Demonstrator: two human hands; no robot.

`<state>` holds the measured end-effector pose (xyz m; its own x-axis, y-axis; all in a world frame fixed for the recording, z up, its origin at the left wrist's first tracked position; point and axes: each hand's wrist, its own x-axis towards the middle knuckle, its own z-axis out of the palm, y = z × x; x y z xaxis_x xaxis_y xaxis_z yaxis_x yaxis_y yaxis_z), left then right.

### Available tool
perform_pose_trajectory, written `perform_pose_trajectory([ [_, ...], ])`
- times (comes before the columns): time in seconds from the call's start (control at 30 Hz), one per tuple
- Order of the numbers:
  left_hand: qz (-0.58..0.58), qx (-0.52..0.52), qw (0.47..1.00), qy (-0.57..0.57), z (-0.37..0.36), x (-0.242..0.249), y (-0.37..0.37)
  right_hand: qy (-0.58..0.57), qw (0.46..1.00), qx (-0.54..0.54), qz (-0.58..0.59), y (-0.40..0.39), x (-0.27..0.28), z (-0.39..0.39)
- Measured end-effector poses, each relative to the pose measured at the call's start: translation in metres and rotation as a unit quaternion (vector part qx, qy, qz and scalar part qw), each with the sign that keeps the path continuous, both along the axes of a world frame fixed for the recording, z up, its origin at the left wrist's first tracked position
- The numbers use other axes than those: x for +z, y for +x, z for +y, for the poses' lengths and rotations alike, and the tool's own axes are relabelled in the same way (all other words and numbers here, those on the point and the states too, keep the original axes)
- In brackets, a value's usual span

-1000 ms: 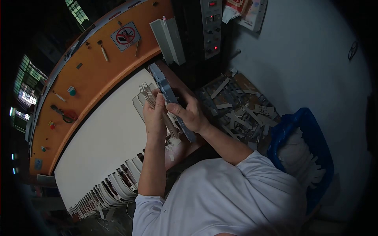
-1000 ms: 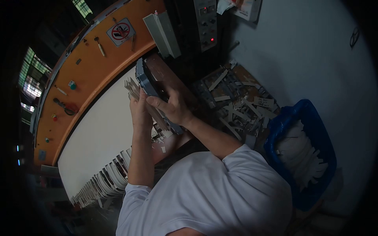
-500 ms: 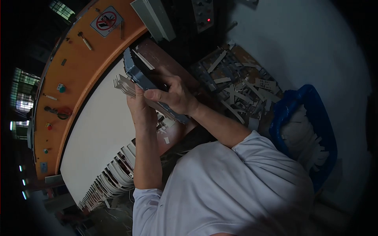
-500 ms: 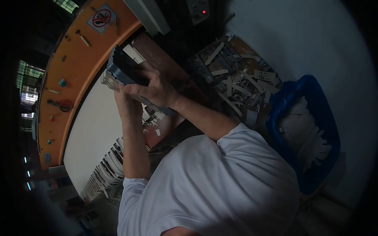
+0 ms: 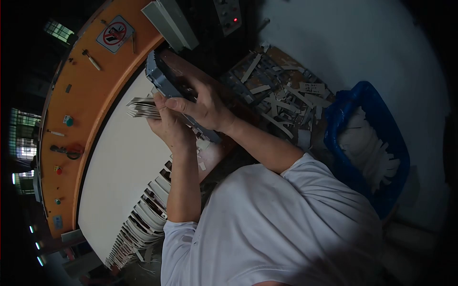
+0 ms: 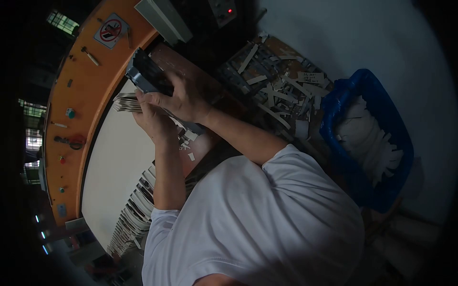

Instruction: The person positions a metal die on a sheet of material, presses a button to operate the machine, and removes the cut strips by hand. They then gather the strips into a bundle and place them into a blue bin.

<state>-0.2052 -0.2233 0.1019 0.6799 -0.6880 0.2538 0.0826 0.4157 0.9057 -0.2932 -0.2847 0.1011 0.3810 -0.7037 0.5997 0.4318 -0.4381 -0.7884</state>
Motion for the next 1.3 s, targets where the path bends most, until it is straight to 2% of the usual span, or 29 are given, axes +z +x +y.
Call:
perform_pose_trajectory([
  [0.1,-0.080,0.026,0.996,0.004,0.033,-0.007,0.023,0.021,0.999,-0.036,0.016,-0.004,0.009,0.000],
  [0.17,-0.126,0.058,0.989,-0.057,0.049,-0.001,0.034,0.044,0.998,-0.037,-0.011,0.003,0.001,-0.006],
  [0.27,-0.029,-0.047,0.997,-0.049,0.049,0.017,0.041,0.014,0.998,-0.048,-0.037,0.016,-0.009,-0.004],
  [0.33,0.034,-0.083,0.996,-0.015,0.038,0.018,0.045,-0.087,0.979,-0.182,-0.025,0.023,-0.005,0.005],
  [0.4,0.034,-0.132,0.991,-0.003,0.027,0.013,0.051,-0.105,0.969,-0.221,-0.014,0.027,-0.002,0.022],
  [0.47,0.032,-0.139,0.990,0.006,0.024,0.020,0.048,-0.046,0.983,-0.177,-0.005,0.023,0.008,0.035],
  [0.57,-0.002,-0.167,0.986,0.014,0.019,0.020,0.051,-0.071,0.983,-0.169,0.029,0.024,-0.001,0.031],
  [0.67,0.038,-0.202,0.978,0.016,0.017,0.018,0.049,-0.082,0.985,-0.149,0.018,0.022,-0.002,0.024],
  [0.77,0.071,-0.190,0.979,0.002,0.015,0.029,0.033,-0.106,0.982,-0.147,0.043,0.018,-0.007,0.023],
  [0.87,0.088,-0.232,0.969,-0.008,0.014,0.024,0.036,-0.101,0.978,-0.184,-0.013,0.027,-0.012,0.026],
  [1.0,0.103,-0.157,0.981,-0.041,0.024,0.023,0.027,-0.129,0.971,-0.203,0.010,0.024,-0.007,0.029],
  [1.1,0.029,-0.044,0.998,0.023,0.052,0.019,0.041,-0.119,0.958,-0.260,0.029,0.034,-0.011,0.021],
  [1.17,-0.022,0.006,0.997,-0.077,0.076,0.016,0.069,-0.054,0.966,-0.252,-0.001,0.042,-0.008,0.016],
  [1.2,-0.052,0.029,0.990,-0.129,0.085,0.017,0.085,-0.038,0.964,-0.263,0.024,0.044,-0.008,0.008],
  [1.23,-0.040,0.002,0.985,-0.167,0.096,0.018,0.108,-0.024,0.960,-0.275,0.051,0.046,-0.007,0.002],
  [1.3,0.064,-0.006,0.985,-0.162,0.115,0.029,0.134,-0.067,0.957,-0.277,0.056,0.060,0.008,-0.003],
])
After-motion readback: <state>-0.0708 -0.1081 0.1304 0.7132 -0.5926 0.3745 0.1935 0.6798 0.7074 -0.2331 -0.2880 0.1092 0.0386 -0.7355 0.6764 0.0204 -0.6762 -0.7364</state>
